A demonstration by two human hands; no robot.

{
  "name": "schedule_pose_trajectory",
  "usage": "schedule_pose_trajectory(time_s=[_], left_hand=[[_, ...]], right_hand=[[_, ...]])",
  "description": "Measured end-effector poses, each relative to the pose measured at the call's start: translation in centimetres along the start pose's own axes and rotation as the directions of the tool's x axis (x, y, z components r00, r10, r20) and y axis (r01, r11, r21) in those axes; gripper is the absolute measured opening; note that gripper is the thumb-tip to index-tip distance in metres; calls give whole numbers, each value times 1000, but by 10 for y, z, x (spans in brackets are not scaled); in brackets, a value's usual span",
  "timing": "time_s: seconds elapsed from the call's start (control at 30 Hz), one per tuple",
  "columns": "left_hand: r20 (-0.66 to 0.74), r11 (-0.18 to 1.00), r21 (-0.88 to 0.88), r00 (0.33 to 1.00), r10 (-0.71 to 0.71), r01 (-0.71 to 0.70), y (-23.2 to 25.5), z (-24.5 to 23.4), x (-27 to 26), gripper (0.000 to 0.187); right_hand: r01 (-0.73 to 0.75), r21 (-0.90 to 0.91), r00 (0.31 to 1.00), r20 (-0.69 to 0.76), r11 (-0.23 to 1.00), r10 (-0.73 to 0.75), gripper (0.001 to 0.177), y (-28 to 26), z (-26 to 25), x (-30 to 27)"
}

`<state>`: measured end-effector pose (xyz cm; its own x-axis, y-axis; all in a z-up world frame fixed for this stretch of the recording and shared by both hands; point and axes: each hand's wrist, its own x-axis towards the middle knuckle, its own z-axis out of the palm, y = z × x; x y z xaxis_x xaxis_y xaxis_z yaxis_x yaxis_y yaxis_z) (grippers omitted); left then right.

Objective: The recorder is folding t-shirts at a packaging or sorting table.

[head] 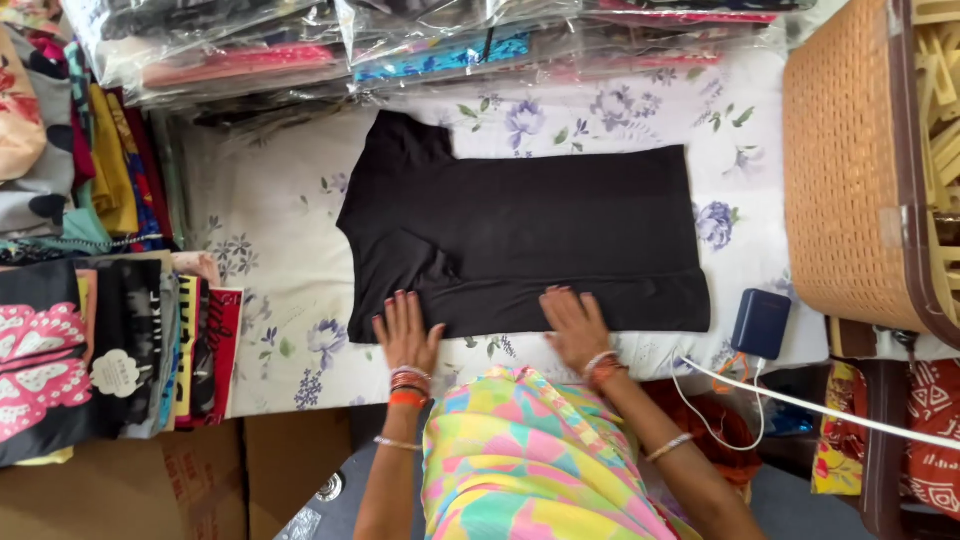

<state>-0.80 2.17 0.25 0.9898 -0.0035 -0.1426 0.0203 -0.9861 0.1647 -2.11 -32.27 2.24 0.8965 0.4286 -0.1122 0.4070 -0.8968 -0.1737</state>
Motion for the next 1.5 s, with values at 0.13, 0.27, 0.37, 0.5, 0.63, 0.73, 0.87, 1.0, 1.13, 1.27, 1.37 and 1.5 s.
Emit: schedule_pose_trajectory(time_s=[0.13, 0.27, 0.37, 0.5, 0.63, 0.73, 0.87, 1.0, 1.13, 1.27, 1.37, 1.5], left_hand=[[5, 981, 114, 988, -157, 155, -58, -2, -1, 75], [-4, 970, 78, 973, -230, 229, -67, -4, 1, 69], [-2, 969, 63, 971, -238, 237, -62, -7, 2, 69], [8, 956, 60, 958, -288, 287, -49, -18, 10, 67], [35, 929, 77, 930, -365, 361, -20, -60, 41, 48], [-14, 941, -67, 943, -333, 332, -24, -57, 76, 38], [-153, 972, -174, 971, -186, 159, -33, -38, 128, 46], [-154, 984, -180, 988, -31, 2, -34, -43, 185, 63], [-118, 981, -189, 991, -71, 48, -45, -35, 250, 77], [-129, 965, -237, 981, -145, 111, -61, -14, 311, 85], [-49, 927, -304, 969, -244, 218, -55, -25, 341, 92], [172, 853, -337, 917, -361, 399, -24, -65, 365, 95]], right_hand=[[-435, -244, 900, -113, 867, 420, 76, 92, 14, -47], [-579, -212, 815, -179, 787, 552, 75, 133, 19, -70], [-558, 131, 794, -201, 819, 573, 76, 131, 11, -68], [-579, 153, 782, -175, 801, 599, 76, 131, 13, -67], [-637, 162, 732, -181, 754, 657, 72, 130, 9, -54], [-636, 256, 684, -248, 728, 686, 65, 122, 0, -25], [-586, 305, 679, -321, 750, 661, 62, 123, -5, 24], [-598, 267, 703, -278, 756, 654, 66, 137, -16, 74], [-579, 188, 761, -224, 793, 609, 74, 172, -35, 106], [-575, 92, 796, -168, 813, 582, 79, 210, -49, 134], [-543, -13, 832, -145, 840, 536, 79, 240, -44, 150], [-486, -39, 867, -151, 873, 475, 59, 268, -40, 166]])
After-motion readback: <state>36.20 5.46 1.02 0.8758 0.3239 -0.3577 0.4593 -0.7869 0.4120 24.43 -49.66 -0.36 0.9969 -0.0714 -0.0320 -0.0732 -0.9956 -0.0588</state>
